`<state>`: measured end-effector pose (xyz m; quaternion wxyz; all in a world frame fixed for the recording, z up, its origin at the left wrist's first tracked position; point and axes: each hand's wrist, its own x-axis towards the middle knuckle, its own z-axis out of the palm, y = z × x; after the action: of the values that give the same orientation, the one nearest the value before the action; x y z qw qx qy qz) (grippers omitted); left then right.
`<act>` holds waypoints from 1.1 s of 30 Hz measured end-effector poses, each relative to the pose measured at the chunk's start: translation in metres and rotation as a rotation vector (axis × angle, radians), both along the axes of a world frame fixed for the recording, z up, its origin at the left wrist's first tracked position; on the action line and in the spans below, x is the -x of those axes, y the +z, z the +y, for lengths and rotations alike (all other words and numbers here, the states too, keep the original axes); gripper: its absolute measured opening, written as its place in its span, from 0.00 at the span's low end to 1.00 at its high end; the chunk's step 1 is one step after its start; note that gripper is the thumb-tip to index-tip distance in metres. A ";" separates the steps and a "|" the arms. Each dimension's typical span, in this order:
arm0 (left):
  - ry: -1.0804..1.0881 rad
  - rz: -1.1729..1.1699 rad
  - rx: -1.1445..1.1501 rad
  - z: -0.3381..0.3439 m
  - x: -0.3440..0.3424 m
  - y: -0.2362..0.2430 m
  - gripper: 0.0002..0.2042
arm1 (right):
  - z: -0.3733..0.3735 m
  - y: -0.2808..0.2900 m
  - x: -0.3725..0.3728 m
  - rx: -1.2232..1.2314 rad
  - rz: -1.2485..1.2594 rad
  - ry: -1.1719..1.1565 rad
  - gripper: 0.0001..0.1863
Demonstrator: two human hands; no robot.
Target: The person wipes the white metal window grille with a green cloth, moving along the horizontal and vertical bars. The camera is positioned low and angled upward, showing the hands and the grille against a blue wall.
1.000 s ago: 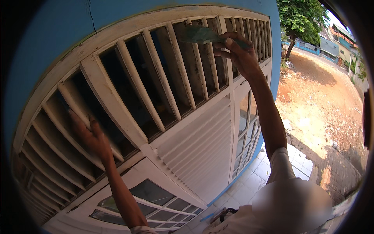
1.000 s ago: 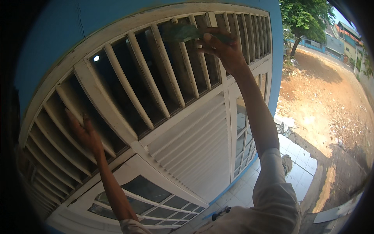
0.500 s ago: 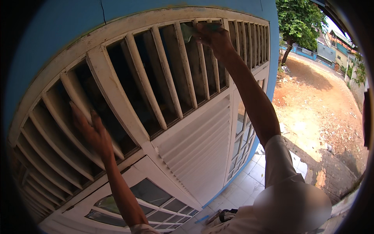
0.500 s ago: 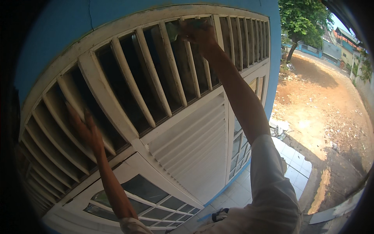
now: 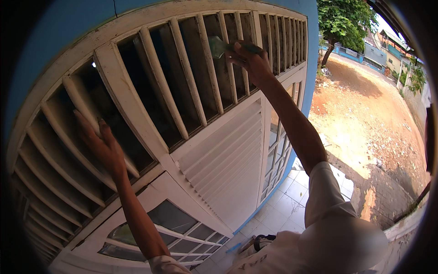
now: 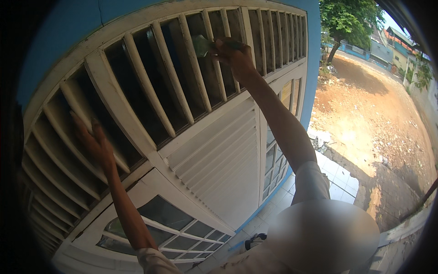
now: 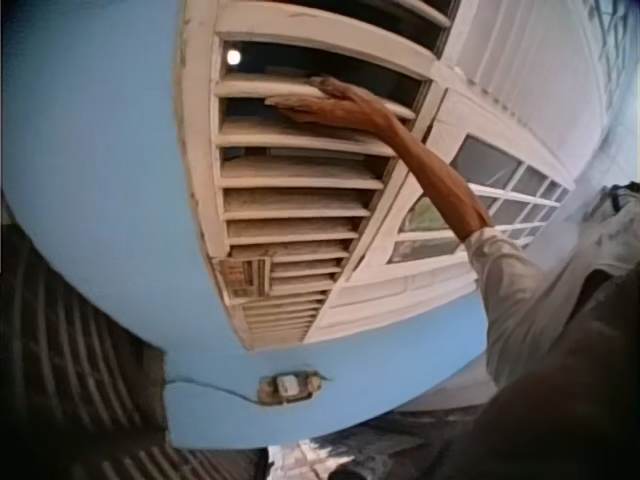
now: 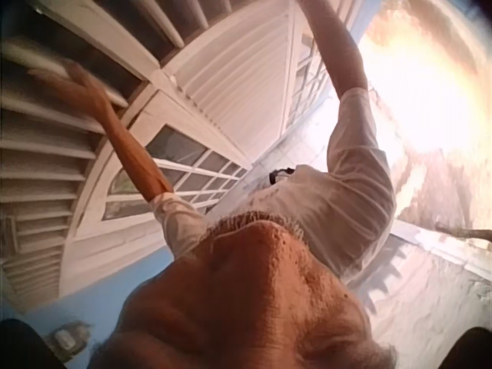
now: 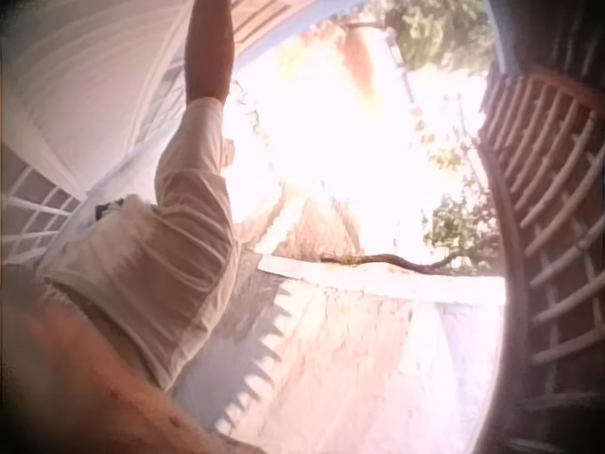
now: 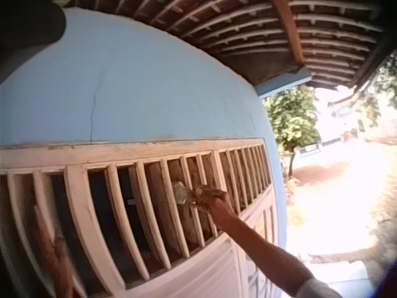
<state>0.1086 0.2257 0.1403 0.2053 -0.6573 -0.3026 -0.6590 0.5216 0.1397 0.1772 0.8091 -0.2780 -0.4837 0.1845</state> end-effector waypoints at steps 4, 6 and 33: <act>-0.077 -0.043 0.008 -0.012 -0.006 0.008 0.30 | -0.032 -0.058 -0.073 -0.081 0.241 0.315 0.18; -0.049 -0.043 -0.005 -0.008 -0.005 0.007 0.30 | -0.037 -0.073 -0.055 -0.010 0.170 0.067 0.18; 0.052 -0.011 -0.050 0.010 0.001 0.008 0.32 | -0.031 -0.093 -0.255 0.290 -0.600 -0.742 0.13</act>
<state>0.1071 0.2358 0.1484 0.2369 -0.6402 -0.3044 -0.6644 0.7768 0.1088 0.0845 0.5984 -0.5820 -0.5330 -0.1383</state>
